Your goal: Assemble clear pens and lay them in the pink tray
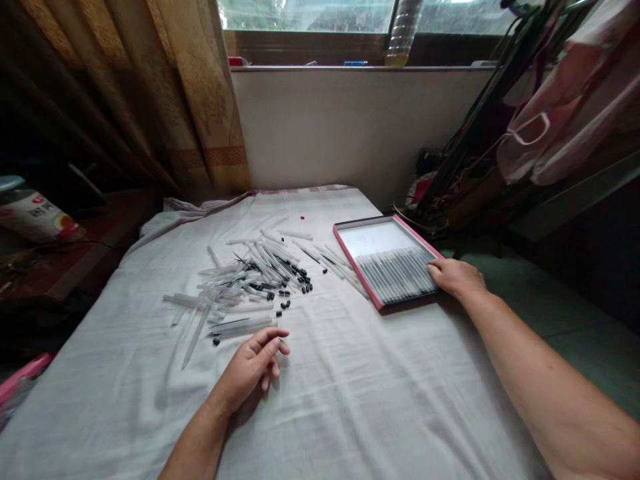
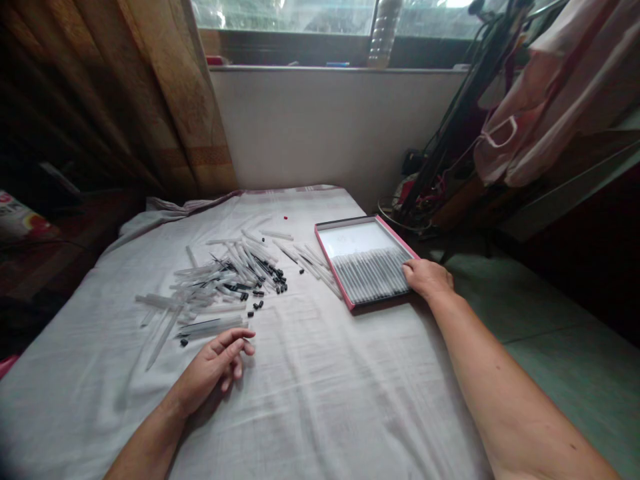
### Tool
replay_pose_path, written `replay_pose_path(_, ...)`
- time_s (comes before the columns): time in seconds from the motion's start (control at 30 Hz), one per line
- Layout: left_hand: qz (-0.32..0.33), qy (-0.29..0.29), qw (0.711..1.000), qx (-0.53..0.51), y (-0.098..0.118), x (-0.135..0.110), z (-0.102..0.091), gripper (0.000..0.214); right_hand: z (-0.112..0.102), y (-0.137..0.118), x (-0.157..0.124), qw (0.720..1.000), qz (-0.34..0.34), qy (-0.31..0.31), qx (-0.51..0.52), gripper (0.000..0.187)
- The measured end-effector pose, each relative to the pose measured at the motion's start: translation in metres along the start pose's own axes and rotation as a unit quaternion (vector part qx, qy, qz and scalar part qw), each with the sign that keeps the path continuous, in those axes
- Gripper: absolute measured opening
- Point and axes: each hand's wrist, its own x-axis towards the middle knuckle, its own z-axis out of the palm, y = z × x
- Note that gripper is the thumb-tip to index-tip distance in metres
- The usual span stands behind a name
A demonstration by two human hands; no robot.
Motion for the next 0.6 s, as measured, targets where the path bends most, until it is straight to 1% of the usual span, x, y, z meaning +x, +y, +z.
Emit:
replay_pose_path(0.07, -0.002, -0.004, 1.0, -0.003, -0.001, 0.0, -0.001, 0.054, -0.01, -0.008, -0.004, 0.999, 0.022, -0.024, -0.019, 0.043)
replay_pose_path(0.1, -0.003, -0.007, 1.0, -0.006, -0.002, 0.001, -0.001, 0.055, -0.015, -0.012, -0.005, 0.999, 0.025, -0.021, -0.021, 0.044)
replay_pose_path(0.17, -0.004, -0.014, 1.0, -0.012, -0.002, 0.001, -0.003, 0.056, -0.024, -0.025, -0.009, 1.0, 0.003, 0.023, -0.013, 0.044)
replay_pose_path(0.27, -0.003, -0.034, 0.999, -0.029, -0.002, 0.001, -0.007, 0.054, -0.033, -0.058, -0.016, 0.991, -0.077, 0.111, 0.015, 0.039)
replay_pose_path(0.33, 0.002, -0.049, 0.997, -0.051, -0.004, 0.003, -0.01, 0.051, -0.036, -0.09, -0.023, 0.979, -0.156, 0.128, 0.029, 0.035)
replay_pose_path(0.4, 0.011, -0.054, 0.995, -0.085, -0.005, 0.005, -0.015, 0.049, -0.036, -0.127, -0.03, 0.967, -0.225, 0.112, 0.042, 0.032)
replay_pose_path(0.47, 0.016, -0.055, 0.991, -0.124, -0.005, 0.007, -0.018, 0.048, -0.033, -0.164, -0.035, 0.96, -0.265, 0.073, 0.046, 0.031)
replay_pose_path(0.53, 0.014, -0.055, 0.985, -0.162, -0.005, 0.008, -0.021, 0.048, -0.028, -0.196, -0.035, 0.961, -0.273, 0.025, 0.037, 0.032)
replay_pose_path(0.6, 0.009, -0.057, 0.979, -0.196, -0.003, 0.008, -0.022, 0.047, -0.023, -0.222, -0.032, 0.962, -0.269, 0.006, 0.033, 0.032)
